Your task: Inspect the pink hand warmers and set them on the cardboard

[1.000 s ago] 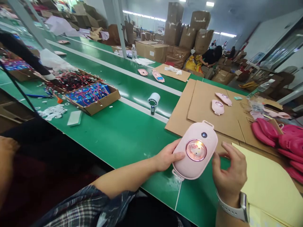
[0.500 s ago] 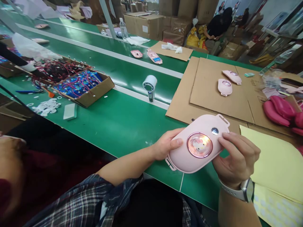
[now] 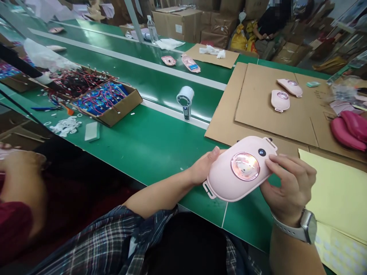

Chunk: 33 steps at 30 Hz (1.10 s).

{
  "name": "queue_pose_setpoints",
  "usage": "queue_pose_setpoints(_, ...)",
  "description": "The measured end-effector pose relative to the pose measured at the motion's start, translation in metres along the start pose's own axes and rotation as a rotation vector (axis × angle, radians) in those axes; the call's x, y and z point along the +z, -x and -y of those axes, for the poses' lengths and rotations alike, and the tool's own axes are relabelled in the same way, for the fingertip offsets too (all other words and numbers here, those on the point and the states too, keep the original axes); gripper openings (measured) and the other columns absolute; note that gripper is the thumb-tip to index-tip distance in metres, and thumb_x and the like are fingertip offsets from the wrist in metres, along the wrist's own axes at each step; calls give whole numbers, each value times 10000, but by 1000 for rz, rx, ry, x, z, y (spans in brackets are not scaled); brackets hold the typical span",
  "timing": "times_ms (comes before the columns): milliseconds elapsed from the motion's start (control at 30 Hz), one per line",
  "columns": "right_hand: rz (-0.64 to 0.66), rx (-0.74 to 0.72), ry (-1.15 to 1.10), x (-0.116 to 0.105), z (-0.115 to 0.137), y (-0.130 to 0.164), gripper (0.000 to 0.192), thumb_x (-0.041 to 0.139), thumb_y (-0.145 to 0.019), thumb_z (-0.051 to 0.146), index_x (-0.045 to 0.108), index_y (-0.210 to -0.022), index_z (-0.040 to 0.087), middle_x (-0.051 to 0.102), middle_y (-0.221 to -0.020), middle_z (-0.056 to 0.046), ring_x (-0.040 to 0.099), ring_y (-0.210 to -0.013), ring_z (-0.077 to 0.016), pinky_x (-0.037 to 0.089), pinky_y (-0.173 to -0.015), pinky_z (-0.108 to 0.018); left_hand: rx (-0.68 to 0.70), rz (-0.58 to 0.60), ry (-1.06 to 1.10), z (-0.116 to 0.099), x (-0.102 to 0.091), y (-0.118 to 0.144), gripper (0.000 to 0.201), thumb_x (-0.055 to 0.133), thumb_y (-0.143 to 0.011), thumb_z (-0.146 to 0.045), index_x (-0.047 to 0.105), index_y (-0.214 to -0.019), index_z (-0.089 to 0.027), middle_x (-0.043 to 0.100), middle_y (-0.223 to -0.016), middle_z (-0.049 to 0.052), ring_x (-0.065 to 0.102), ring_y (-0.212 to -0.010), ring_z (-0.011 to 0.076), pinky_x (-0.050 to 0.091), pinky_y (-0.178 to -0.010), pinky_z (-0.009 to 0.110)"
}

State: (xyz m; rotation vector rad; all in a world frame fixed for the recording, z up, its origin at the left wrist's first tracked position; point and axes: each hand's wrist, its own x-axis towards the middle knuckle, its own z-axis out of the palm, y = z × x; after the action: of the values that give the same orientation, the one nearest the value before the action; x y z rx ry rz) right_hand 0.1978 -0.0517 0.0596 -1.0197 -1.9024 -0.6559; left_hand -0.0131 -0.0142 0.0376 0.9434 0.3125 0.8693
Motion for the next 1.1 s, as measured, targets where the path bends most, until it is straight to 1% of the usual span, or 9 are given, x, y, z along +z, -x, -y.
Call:
queue_pose_setpoints(67,12,2,-8,0,-1,1,352,734,-729,-42,652,-1023,133,701,-988,-122,656,-951,-309,554,-795,-433,-2,9,1,-1,0,-1,813,433,-871,-786,662,-1220,-87,695,-1198,198,646,-1145,332,514,-953,415)
queue_pose_setpoints(233,54,-10,-23,-2,-7,6,292,713,-733,-15,635,-955,157,696,-938,-89,651,-891,-284,565,-757,-424,-23,-14,-27,3,-3,1,854,469,-832,-810,655,-1243,-86,673,-1241,206,632,-1162,341,516,-953,410)
queue_pose_setpoints(467,65,14,-40,-3,-6,4,280,714,-750,3,628,-955,175,686,-933,-80,650,-918,-272,566,-767,-414,-18,-4,-23,4,-3,1,882,450,-812,-840,667,-1224,-91,679,-1230,209,645,-1148,335,523,-936,397)
queue_pose_setpoints(567,74,19,-57,-3,-6,3,264,719,-755,8,626,-945,166,685,-926,-88,650,-909,-276,565,-769,-420,-28,5,-4,4,-2,-1,900,434,-809,-850,665,-1218,-83,686,-1207,222,645,-1145,345,533,-918,406)
queue_pose_setpoints(667,83,11,-68,-4,-7,1,273,735,-725,-22,622,-920,133,689,-904,-110,650,-877,-287,563,-755,-423,-37,17,12,5,-3,-2,922,421,-797,-866,671,-1204,-77,686,-1197,236,648,-1131,363,543,-898,419)
queue_pose_setpoints(733,86,10,-69,-4,-6,1,283,741,-703,-43,624,-905,116,692,-894,-121,653,-862,-294,563,-750,-426,-32,21,14,7,-3,-2,923,415,-798,-867,670,-1207,-79,676,-1219,240,641,-1142,370,539,-913,431)
queue_pose_setpoints(800,63,17,-66,-4,-5,1,292,745,-684,-57,633,-900,105,695,-900,-129,660,-861,-305,563,-754,-428,-5,19,-9,7,-3,-2,914,407,-810,-857,660,-1232,-87,655,-1262,237,624,-1174,372,523,-952,443)
queue_pose_setpoints(933,-45,-19,-37,-3,-2,1,314,751,-660,-75,666,-909,96,702,-905,-118,680,-851,-303,561,-760,-403,97,39,-150,4,-3,3,885,412,-836,-827,633,-1287,-98,620,-1328,223,595,-1219,371,493,-1000,447)
queue_pose_setpoints(1100,-202,-126,8,-2,-3,2,211,785,-735,62,684,-913,112,706,-888,-91,694,-811,-279,560,-705,-360,230,74,-347,0,-4,7,867,366,-881,-794,598,-1346,-100,577,-1389,212,542,-1288,375,460,-1050,452)
